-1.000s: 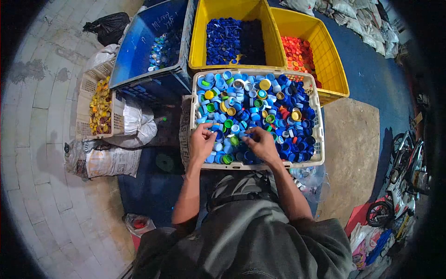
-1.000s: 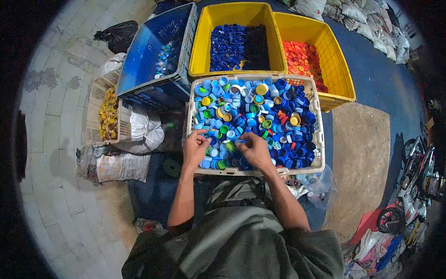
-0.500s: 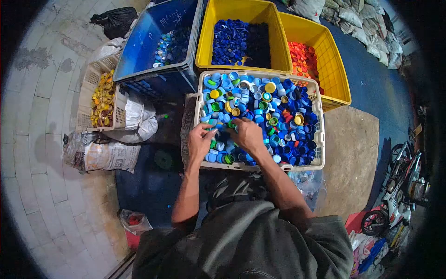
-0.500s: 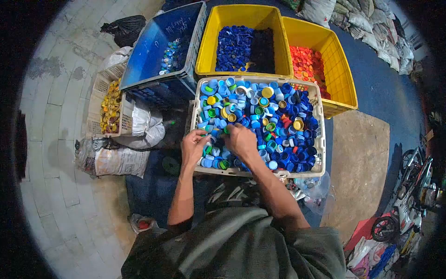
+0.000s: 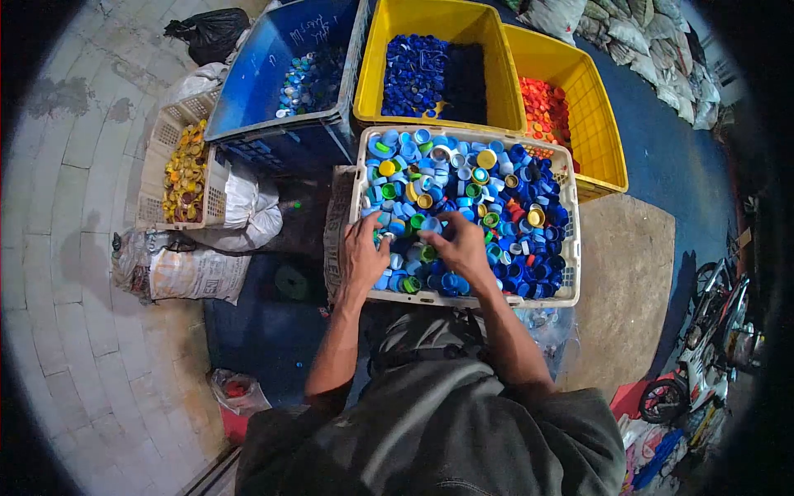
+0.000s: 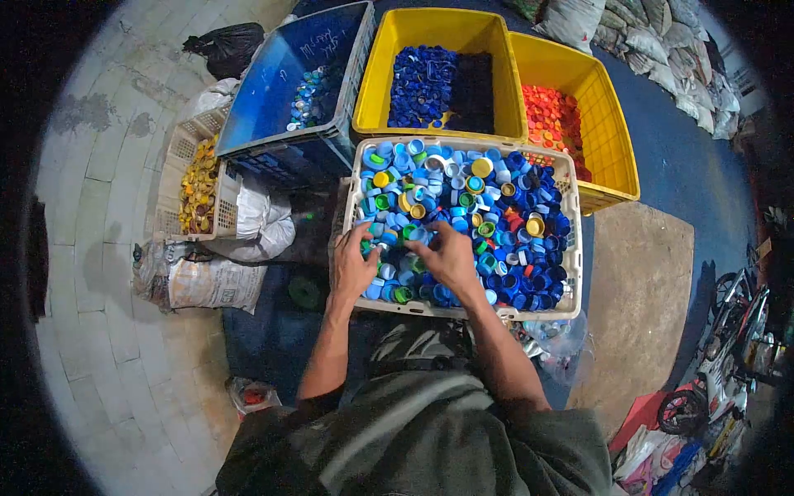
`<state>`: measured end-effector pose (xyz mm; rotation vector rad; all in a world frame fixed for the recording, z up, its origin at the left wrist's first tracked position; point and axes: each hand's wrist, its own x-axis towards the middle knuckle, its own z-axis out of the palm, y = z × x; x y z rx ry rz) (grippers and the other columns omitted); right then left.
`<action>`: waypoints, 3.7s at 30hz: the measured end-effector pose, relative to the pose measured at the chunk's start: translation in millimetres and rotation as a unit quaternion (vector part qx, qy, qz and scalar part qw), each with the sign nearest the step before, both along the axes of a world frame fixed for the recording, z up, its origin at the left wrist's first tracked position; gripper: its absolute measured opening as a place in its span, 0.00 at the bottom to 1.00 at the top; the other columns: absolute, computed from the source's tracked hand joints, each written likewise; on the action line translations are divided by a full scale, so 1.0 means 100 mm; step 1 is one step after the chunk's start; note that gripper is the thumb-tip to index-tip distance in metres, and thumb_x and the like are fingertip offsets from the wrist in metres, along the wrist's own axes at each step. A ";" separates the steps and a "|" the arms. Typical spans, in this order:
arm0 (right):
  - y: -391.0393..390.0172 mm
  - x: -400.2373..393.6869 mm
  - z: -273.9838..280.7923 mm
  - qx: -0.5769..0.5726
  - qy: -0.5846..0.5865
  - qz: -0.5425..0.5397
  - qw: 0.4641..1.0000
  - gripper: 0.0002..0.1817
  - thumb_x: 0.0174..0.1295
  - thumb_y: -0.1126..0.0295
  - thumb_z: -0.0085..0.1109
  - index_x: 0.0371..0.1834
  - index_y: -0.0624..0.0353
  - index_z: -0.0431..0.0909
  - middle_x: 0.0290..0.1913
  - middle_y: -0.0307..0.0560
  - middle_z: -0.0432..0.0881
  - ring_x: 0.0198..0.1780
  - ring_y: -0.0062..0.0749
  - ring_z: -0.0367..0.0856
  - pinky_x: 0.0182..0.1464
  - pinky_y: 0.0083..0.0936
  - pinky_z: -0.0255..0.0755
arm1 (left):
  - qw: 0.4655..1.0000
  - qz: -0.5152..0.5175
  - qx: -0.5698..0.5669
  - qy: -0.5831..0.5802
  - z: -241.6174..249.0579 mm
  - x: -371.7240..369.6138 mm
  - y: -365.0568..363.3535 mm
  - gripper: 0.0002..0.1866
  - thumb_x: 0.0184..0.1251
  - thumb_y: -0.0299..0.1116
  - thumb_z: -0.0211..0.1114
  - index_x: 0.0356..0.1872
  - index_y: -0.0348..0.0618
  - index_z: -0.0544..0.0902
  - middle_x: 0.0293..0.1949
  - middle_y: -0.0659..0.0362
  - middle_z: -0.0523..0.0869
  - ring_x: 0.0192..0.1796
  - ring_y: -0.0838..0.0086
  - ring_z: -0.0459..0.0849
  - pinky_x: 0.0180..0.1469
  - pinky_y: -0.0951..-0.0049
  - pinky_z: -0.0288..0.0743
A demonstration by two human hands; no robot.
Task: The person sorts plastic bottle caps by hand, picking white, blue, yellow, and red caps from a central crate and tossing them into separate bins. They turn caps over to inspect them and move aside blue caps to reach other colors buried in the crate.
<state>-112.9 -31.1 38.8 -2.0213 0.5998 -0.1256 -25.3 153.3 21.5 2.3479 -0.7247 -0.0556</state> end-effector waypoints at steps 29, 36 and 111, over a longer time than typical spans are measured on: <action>0.12 0.66 -0.29 -0.259 0.076 0.106 0.957 0.19 0.51 0.55 0.64 0.27 0.64 0.81 0.29 0.63 0.83 0.31 0.55 0.85 0.31 0.44 0.79 | 0.940 0.077 -0.215 0.252 0.01 0.03 0.06 0.16 0.64 0.30 0.52 0.51 0.36 0.78 0.42 0.55 0.84 0.42 0.74 0.80 0.42 0.72 0.75; 0.02 0.74 -0.33 -0.198 0.140 0.124 0.962 0.16 0.51 0.58 0.61 0.30 0.62 0.83 0.36 0.63 0.84 0.40 0.56 0.85 0.41 0.44 0.80 | 0.844 0.088 -0.332 0.412 -0.07 0.16 0.21 0.16 0.64 0.35 0.49 0.44 0.39 0.81 0.31 0.62 0.78 0.31 0.77 0.75 0.38 0.77 0.72; 0.11 -0.41 -0.22 0.377 -0.142 -0.139 0.905 0.13 0.70 0.67 0.54 0.51 0.66 0.75 0.36 0.45 0.82 0.33 0.23 0.79 0.38 0.22 0.75 | 0.701 0.186 -0.552 0.412 0.04 0.57 -0.23 0.25 0.71 0.56 0.54 0.51 0.42 0.77 0.36 0.61 0.82 0.36 0.76 0.75 0.41 0.73 0.71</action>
